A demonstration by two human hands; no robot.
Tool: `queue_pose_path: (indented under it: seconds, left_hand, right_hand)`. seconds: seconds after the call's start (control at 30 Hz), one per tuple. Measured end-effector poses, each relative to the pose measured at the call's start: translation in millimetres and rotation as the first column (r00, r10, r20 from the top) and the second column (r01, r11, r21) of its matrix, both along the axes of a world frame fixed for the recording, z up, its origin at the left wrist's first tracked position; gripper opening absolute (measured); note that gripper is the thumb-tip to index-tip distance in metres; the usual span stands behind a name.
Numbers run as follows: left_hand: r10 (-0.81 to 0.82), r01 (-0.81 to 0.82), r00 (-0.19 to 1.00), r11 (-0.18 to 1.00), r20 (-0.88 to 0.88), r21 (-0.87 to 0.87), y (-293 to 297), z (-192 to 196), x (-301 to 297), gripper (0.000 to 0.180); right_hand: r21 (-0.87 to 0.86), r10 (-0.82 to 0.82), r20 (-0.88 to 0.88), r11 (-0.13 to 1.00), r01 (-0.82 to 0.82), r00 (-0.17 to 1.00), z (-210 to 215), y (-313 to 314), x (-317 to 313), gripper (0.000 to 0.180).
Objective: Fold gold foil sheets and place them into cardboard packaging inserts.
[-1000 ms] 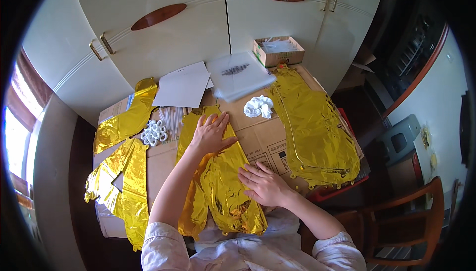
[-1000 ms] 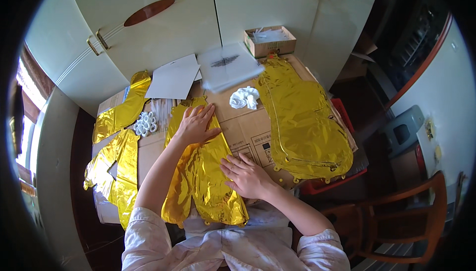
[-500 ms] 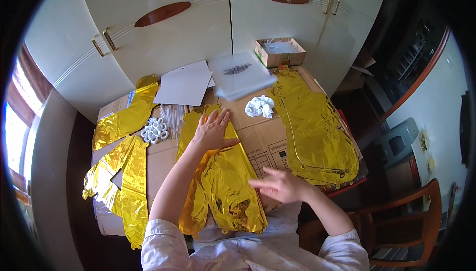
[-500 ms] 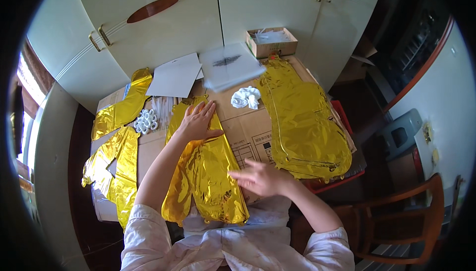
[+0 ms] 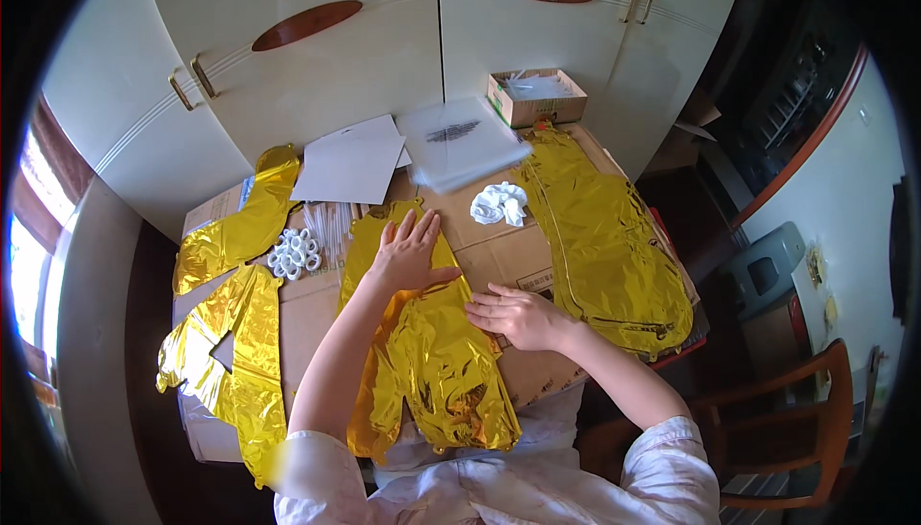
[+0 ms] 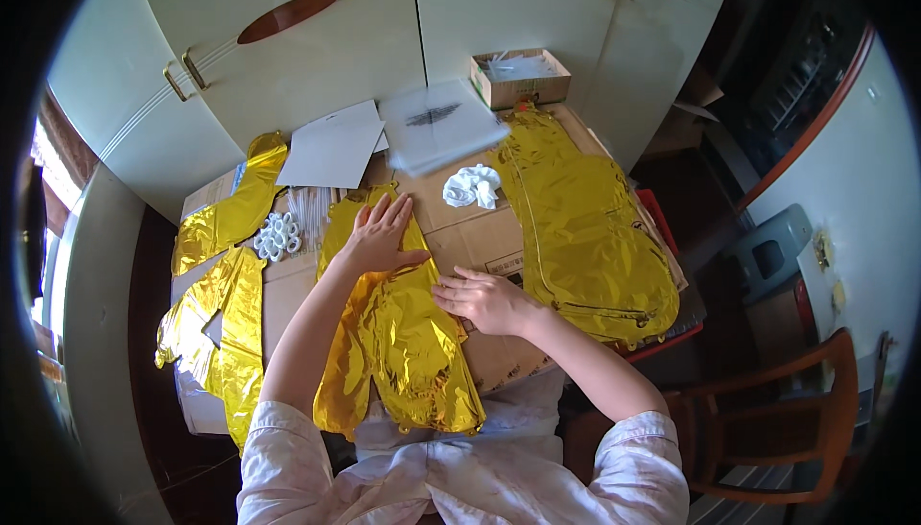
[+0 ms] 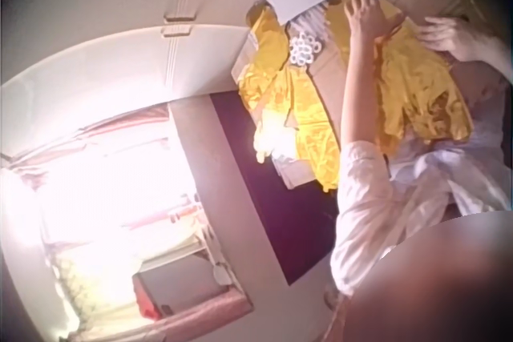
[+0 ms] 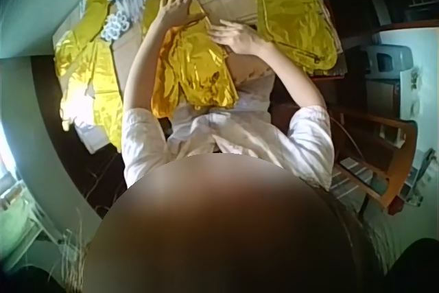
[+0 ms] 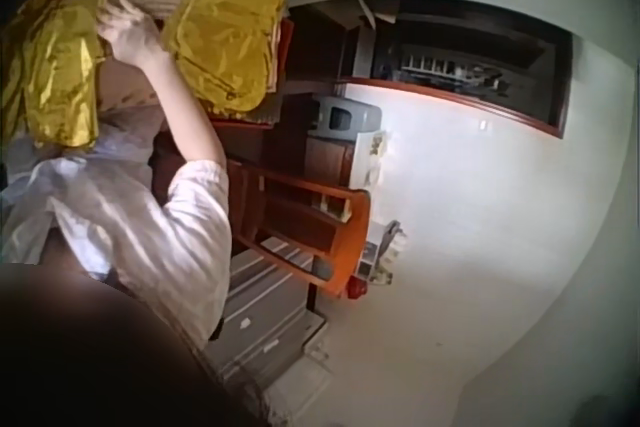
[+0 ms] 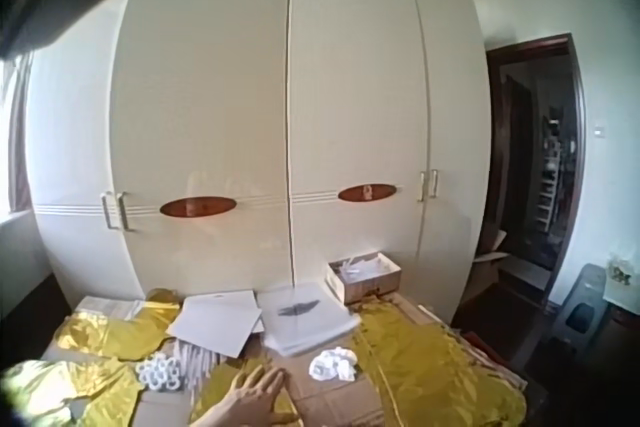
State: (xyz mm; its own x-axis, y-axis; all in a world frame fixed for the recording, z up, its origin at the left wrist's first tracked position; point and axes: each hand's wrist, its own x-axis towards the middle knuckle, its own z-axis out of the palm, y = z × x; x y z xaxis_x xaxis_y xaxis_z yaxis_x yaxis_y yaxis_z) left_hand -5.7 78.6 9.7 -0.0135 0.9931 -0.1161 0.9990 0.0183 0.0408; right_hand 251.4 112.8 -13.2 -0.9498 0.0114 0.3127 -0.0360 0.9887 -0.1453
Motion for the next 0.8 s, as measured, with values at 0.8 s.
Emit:
queue_pose_path:
  seconds: [0.8]
  left_hand:
    - [-0.004,0.005,1.000,0.997,0.012,-0.072,5,4,-4,0.116]
  right_hand:
    - [-0.416,-0.021,-0.009,0.909,0.015,1.000,17,-19,65,0.045]
